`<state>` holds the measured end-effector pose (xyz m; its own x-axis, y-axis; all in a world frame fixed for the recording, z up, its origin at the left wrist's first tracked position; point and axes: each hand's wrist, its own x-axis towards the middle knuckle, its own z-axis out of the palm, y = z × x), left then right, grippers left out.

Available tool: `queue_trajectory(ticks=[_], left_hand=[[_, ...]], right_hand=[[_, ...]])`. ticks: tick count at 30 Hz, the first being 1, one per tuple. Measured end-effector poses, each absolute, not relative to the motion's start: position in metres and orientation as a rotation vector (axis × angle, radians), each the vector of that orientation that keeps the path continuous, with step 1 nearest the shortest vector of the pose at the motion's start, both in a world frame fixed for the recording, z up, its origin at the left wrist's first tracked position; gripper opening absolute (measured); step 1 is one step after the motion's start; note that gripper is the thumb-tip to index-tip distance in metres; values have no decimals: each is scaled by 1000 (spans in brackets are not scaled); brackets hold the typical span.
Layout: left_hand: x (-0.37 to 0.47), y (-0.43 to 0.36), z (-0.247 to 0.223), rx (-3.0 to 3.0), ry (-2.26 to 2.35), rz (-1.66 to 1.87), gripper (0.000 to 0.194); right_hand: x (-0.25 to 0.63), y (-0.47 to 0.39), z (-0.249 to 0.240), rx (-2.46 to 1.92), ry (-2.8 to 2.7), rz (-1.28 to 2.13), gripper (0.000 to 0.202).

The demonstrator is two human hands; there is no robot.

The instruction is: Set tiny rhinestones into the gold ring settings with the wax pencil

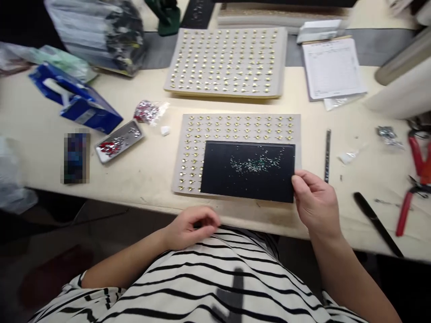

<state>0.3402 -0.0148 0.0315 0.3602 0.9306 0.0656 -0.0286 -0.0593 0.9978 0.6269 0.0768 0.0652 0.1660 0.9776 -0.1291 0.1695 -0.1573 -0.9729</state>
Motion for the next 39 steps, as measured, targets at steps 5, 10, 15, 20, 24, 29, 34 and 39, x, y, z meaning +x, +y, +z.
queue_trajectory(ticks=[5,10,15,20,24,29,34,39], left_hand=[[401,26,36,1079,525,694,49],[427,35,36,886,497,587,47],[423,31,40,836,523,431,48],[424,30,38,775,529,290,56],[429,30,38,729,530,209,62],[428,32,35,718,545,185,59],[427,32,34,711,523,178,60],[427,35,37,733,530,179,59]], right_hand=[[642,67,59,-1555,-1119,1132,32],[650,55,55,-1593,-1163,1132,34],[649,50,71,-1643,-1284,1169,39],[662,78,101,-1964,-1594,565,50],[670,110,102,-2317,-1912,141,52],[668,125,94,-2337,-2096,83,50],[671,123,103,-2285,-2141,102,44],[662,110,123,-1590,-1755,96,25]])
